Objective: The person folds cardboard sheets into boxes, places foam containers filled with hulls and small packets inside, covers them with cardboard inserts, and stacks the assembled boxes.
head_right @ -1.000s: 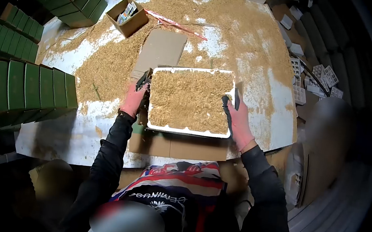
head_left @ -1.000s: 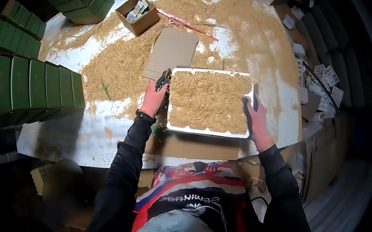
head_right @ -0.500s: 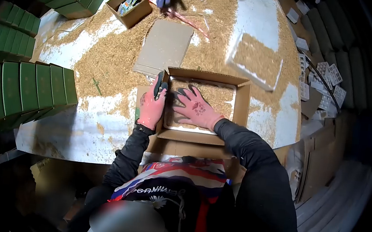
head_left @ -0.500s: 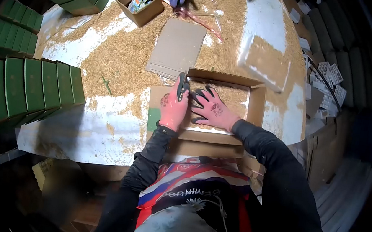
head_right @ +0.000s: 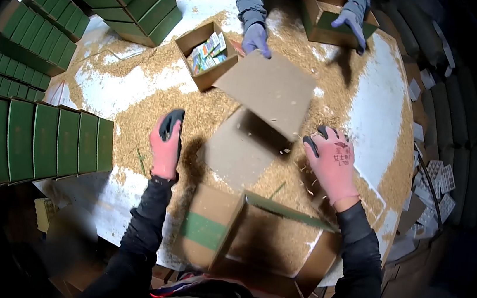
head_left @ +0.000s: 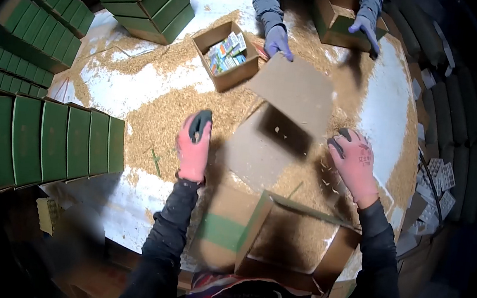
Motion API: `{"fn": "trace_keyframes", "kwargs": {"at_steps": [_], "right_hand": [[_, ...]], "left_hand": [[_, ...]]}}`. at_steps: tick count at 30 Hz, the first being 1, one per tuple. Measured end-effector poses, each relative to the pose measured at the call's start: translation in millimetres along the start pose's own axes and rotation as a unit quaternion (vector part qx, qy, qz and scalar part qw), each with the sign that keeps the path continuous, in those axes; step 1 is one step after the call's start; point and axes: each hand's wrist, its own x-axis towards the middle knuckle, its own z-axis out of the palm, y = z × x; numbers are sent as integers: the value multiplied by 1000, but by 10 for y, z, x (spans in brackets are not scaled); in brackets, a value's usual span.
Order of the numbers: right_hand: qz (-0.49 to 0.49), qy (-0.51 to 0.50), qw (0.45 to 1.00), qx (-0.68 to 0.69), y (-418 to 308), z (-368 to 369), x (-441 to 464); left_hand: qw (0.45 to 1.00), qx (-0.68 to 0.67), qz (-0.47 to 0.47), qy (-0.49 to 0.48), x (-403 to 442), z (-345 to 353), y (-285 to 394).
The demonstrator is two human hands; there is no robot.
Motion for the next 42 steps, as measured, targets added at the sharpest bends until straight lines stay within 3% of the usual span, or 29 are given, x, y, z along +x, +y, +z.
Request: {"fn": "trace_keyframes", "kwargs": {"at_steps": [2,3,4,6,8,9,10,14,15,16,18,19,22,23,24,26,27,28,29,30,31,32,34,36,37,38,40,42], "right_hand": [[74,-111,991,-12,-149,-10,349],[113,-168,979,-21,-185,-4,484],[73,-199,976,-38,-137,191,617],[-2,-158,982,100,-25,741,864],[-115,-26,993,20,-6,1168,1097],[-103,-56,993,28,-49,1280,1157],[-89,-84,992,37,-110,1376,1210],[-52,-164,980,104,-188,1525,1194],[13,-251,963,94,-225,1477,1214],[30,-261,958,116,-223,1449,1190],[56,-278,946,159,-146,1364,1106],[71,-290,932,205,-132,1354,1075],[42,-235,967,94,-137,1297,1038],[45,-201,971,124,-162,1284,987],[77,-246,960,112,-186,1263,959],[39,-216,973,74,-157,1350,932],[26,-213,968,130,-55,1338,933],[14,-212,959,186,98,1291,968],[3,-211,947,242,198,1240,1003],[49,-286,897,332,223,1004,1035],[33,-287,900,326,319,970,1057],[18,-289,903,318,415,923,1018],[98,-282,810,504,539,713,928],[188,-220,843,454,589,302,938],[216,-192,800,527,617,166,923],[218,-162,817,509,448,-173,837],[161,-124,823,530,645,-108,790],[110,-138,886,429,651,-469,700]], "left_hand": [[999,20,14,-22,894,146,215],[992,105,51,-57,1328,302,207],[967,209,58,-132,1687,448,239],[888,358,150,-247,2176,858,-144],[781,510,150,-329,2317,1102,-324],[766,526,138,-343,2279,1130,-278],[779,512,191,-309,2243,1119,-337],[801,515,220,-210,2065,701,-234],[832,465,261,-155,2018,593,-237],[863,396,290,-120,1989,513,-280],[843,375,383,-50,1970,415,-309],[847,397,345,-79,1949,391,-287],[839,394,374,-30,1943,401,-111],[837,366,407,-2,1954,394,-8],[832,357,424,24,1945,395,91],[879,262,397,34,1965,448,161],[924,153,349,20,1989,482,187],[956,42,287,45,1954,505,238],[982,-108,154,14,1894,441,370],[968,-252,8,-17,1797,359,496],[932,-359,8,-52,1675,332,502],[924,-372,-2,-85,1465,263,608],[924,-354,-77,-119,1020,149,762],[905,-361,-161,-156,600,48,829],[885,-386,-204,-163,410,-4,853],[861,-411,-245,-171,221,-52,883],[838,-426,-278,-198,-180,-175,997],[839,-341,-245,-347,-647,-296,1177]]}}
